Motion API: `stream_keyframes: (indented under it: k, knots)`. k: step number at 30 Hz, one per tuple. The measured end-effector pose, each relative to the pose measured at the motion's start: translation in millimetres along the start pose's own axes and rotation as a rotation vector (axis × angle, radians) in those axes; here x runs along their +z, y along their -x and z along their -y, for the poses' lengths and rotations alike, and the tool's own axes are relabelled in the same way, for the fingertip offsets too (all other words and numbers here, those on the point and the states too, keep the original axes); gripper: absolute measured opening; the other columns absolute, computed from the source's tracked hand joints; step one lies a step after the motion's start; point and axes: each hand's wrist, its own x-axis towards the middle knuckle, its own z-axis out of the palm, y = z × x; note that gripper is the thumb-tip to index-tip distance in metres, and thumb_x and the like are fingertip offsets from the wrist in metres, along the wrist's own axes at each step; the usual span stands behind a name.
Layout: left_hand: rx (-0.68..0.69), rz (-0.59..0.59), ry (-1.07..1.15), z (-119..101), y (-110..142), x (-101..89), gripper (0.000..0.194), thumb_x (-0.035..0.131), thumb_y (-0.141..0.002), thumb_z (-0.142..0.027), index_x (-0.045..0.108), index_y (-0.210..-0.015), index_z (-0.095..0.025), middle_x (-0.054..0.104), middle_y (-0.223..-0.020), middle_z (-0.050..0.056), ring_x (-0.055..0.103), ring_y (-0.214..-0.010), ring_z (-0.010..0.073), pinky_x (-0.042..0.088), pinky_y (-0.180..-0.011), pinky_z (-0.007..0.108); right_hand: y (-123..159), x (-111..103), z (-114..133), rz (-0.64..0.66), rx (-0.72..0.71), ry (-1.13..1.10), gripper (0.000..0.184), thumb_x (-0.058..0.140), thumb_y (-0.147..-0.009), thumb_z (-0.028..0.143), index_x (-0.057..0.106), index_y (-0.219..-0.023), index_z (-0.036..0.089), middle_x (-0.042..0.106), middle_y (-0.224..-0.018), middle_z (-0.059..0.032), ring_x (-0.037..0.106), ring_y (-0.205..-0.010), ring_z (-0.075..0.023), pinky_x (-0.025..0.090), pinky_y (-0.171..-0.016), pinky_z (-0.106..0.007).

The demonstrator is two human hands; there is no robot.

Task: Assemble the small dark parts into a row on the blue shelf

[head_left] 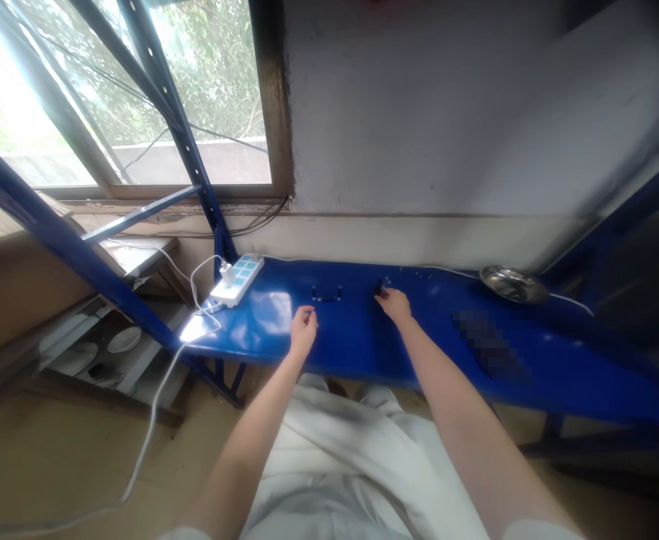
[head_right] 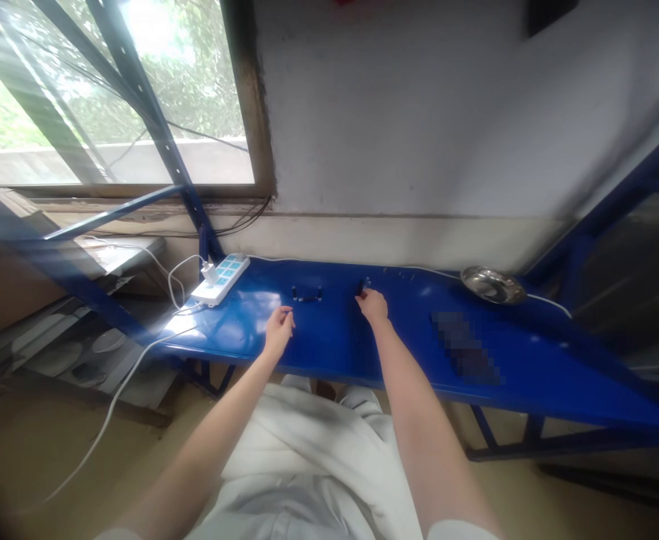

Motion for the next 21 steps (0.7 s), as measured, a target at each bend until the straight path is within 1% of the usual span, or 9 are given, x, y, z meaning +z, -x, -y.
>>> stream_keyframes:
  k: [5, 8, 11, 15, 18, 21]
  knots:
    - [0.008, -0.001, -0.007, 1, -1, 0.3, 0.022, 0.043, -0.084, -0.03, 0.053, -0.1, -0.017, 0.054, -0.062, -0.001, 0.049, -0.049, 0.0082, 0.039, -0.046, 0.019, -3, 1, -13, -0.02, 0.008, -0.021, 0.026, 0.053, -0.079, 0.024, 0.065, -0.097, 0.011, 0.067, -0.091, -0.0124, 0.061, -0.084, -0.02, 0.045, -0.068, -0.026]
    - [0.004, -0.007, -0.008, 1, -1, 1.0, 0.022, 0.043, -0.084, -0.028, 0.053, -0.1, -0.016, 0.054, -0.061, -0.001, 0.048, -0.048, 0.0077, 0.039, -0.046, 0.018, -4, 0, -20, -0.034, 0.027, -0.044, 0.028, 0.052, -0.079, 0.019, 0.064, -0.101, 0.007, 0.067, -0.095, -0.0148, 0.062, -0.086, -0.0205, 0.045, -0.069, -0.026]
    - [0.002, -0.005, -0.001, 2, -2, 1.4, 0.023, 0.044, -0.084, -0.028, 0.053, -0.101, -0.016, 0.054, -0.062, -0.001, 0.048, -0.048, 0.0076, 0.038, -0.045, 0.017, -3, 0, -20, -0.026, 0.053, -0.046, 0.027, 0.054, -0.078, 0.023, 0.067, -0.097, 0.008, 0.067, -0.091, -0.0145, 0.062, -0.082, -0.0208, 0.044, -0.066, -0.025]
    - [0.01, -0.018, -0.012, 3, -2, 1.4, 0.022, 0.043, -0.084, -0.028, 0.053, -0.1, -0.016, 0.054, -0.062, -0.001, 0.05, -0.05, 0.0081, 0.04, -0.046, 0.018, -1, -1, -14, -0.05, 0.099, -0.007, 0.026, 0.055, -0.078, 0.029, 0.07, -0.09, 0.011, 0.069, -0.085, -0.0127, 0.063, -0.079, -0.0208, 0.043, -0.063, -0.024]
    - [0.064, -0.038, -0.071, 4, -1, 1.4, 0.021, 0.042, -0.085, -0.027, 0.053, -0.099, -0.016, 0.056, -0.066, 0.0, 0.053, -0.055, 0.0095, 0.043, -0.052, 0.02, 1, -1, -11, -0.063, 0.117, 0.0, 0.026, 0.056, -0.078, 0.031, 0.071, -0.088, 0.013, 0.069, -0.082, -0.012, 0.064, -0.077, -0.0213, 0.043, -0.061, -0.024]
    - [0.199, -0.043, -0.201, 0, 2, 3.8, 0.024, 0.04, -0.086, -0.027, 0.053, -0.104, -0.016, 0.06, -0.073, 0.003, 0.057, -0.062, 0.0119, 0.046, -0.061, 0.024, 0, -1, -11, -0.061, 0.13, -0.009, 0.027, 0.057, -0.077, 0.032, 0.072, -0.088, 0.013, 0.069, -0.079, -0.0121, 0.064, -0.076, -0.0219, 0.043, -0.06, -0.024]
